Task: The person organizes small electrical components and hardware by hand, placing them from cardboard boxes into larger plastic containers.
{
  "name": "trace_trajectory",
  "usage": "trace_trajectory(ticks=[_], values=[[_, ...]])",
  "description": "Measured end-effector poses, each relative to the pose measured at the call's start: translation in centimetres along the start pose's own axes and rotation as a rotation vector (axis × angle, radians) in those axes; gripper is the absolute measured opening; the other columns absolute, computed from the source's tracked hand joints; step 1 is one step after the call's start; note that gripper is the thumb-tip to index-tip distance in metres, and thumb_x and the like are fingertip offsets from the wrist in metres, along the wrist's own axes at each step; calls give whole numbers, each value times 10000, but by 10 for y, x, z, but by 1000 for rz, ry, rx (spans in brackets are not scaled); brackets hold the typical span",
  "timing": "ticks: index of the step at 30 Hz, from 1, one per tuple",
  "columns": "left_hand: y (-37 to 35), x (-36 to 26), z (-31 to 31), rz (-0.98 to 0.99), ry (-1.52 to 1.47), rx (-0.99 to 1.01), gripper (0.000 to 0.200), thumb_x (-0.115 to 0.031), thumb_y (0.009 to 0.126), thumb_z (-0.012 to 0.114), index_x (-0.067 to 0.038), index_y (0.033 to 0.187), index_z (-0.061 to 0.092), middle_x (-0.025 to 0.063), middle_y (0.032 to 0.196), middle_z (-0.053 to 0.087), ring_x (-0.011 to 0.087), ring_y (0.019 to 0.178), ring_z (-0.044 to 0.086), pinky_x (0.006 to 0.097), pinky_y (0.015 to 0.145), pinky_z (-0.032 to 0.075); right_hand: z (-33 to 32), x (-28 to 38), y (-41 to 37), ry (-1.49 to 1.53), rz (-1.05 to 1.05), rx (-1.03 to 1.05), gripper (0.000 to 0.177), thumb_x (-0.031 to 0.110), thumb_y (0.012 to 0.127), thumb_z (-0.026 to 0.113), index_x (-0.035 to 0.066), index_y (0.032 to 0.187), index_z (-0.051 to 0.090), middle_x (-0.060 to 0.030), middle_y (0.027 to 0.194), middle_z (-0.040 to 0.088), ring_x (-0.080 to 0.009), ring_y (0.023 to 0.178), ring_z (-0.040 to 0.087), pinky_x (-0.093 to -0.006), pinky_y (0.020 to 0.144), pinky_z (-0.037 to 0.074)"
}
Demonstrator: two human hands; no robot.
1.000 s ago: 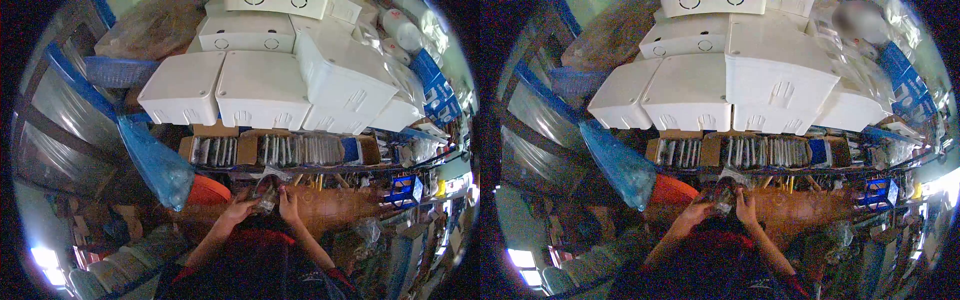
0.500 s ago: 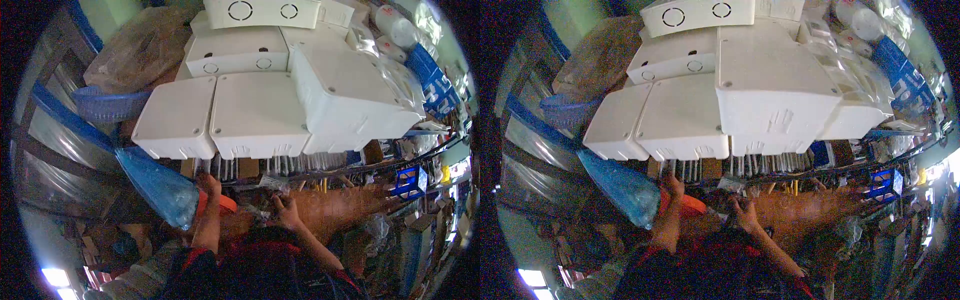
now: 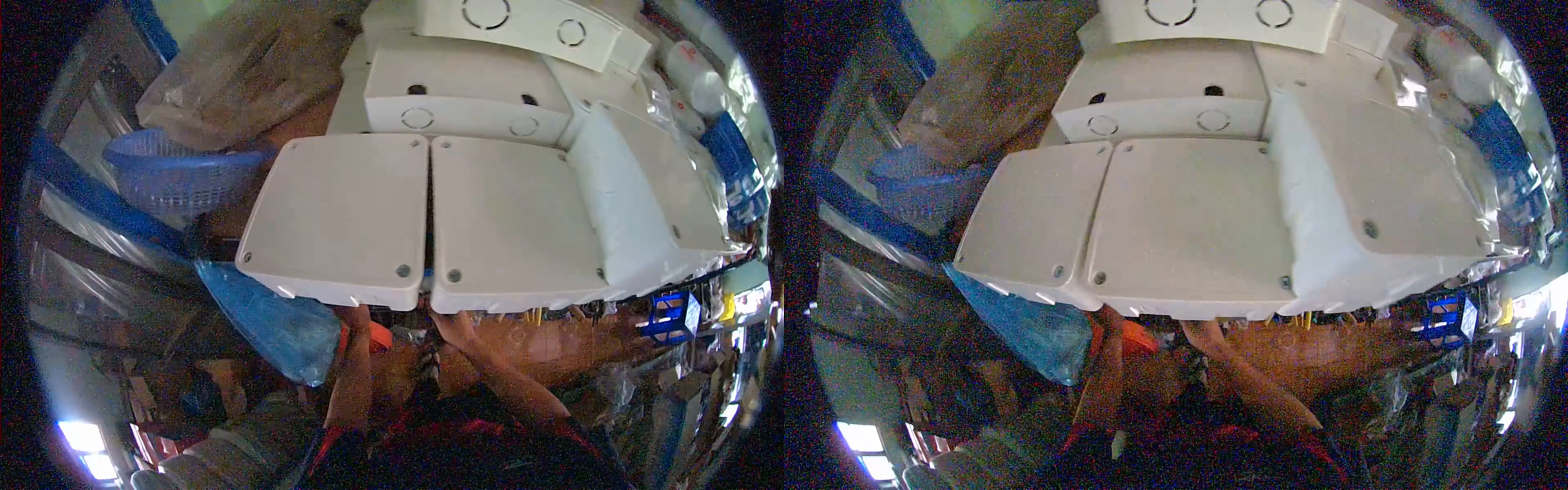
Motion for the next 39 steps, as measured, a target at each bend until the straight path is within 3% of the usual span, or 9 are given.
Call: trace_trajectory(ticks=[3,10,14,16,19,24,29,34,39], values=[[-5,-1,-17,19,-37,-23,374,-188,818,536,13,1132,507,190,1033,558,346,927,542,459,791,434,14,30,5,-532,-70,62,387,136,868,573,26,1216,443,-141,1201,507,-246,1147,460,-368,983,364],[-77,-2,-110,136,-203,24,311,-166,867,491,29,1108,510,194,964,576,361,843,565,459,728,455,26,28,53,-680,-63,12,399,158,873,561,27,1228,433,-149,1223,492,-255,1163,449,-374,987,361],[-155,19,-152,66,-312,256,337,-195,917,436,41,1153,482,227,950,575,381,798,573,432,688,474,56,34,88,-754,-36,44,407,171,876,554,27,1236,427,-153,1235,484,-260,1172,442,-377,989,359],[-200,47,-141,-83,-457,366,357,-225,935,401,33,1170,475,232,956,576,377,776,575,433,670,474,77,33,99,-792,-24,66,411,177,878,550,28,1239,425,-155,1241,480,-262,1177,439,-379,991,358],[-219,45,-156,-181,-332,379,474,-331,845,519,4,1178,483,183,814,600,350,654,576,425,560,467,107,29,109,-845,-3,87,417,187,880,545,28,1245,421,-158,1250,474,-266,1183,434,-382,993,357],[-268,105,-114,-1078,-854,519,581,-498,917,376,40,989,582,209,781,592,311,704,572,430,638,432,135,24,119,-905,18,120,427,203,884,537,28,1254,414,-163,1266,464,-273,1195,425,-386,996,355],[-225,83,-159,-1105,-990,413,629,-538,897,389,48,986,602,223,794,619,313,728,592,434,655,433,154,23,128,-944,24,152,438,219,888,528,29,1263,407,-168,1281,454,-279,1206,417,-391,999,353],[-243,112,-112,-397,-634,230,558,-469,916,389,27,1096,571,189,840,645,283,758,613,405,655,475,175,18,134,-974,25,198,449,235,891,519,29,1272,400,-173,1297,444,-286,1217,409,-396,1002,351],[-249,114,-108,-665,-760,440,548,-331,880,501,14,1289,381,161,810,629,259,686,588,377,629,480,180,15,130,-970,41,224,460,251,895,510,30,1281,393,-178,1312,433,-292,1228,400,-400,1005,348]])
Point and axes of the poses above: each hand's wrist, its own y-axis towards the middle knuckle, its own z-axis out of the palm, x = y × z, the point moved 5 cm from there along y, towards the middle knuckle
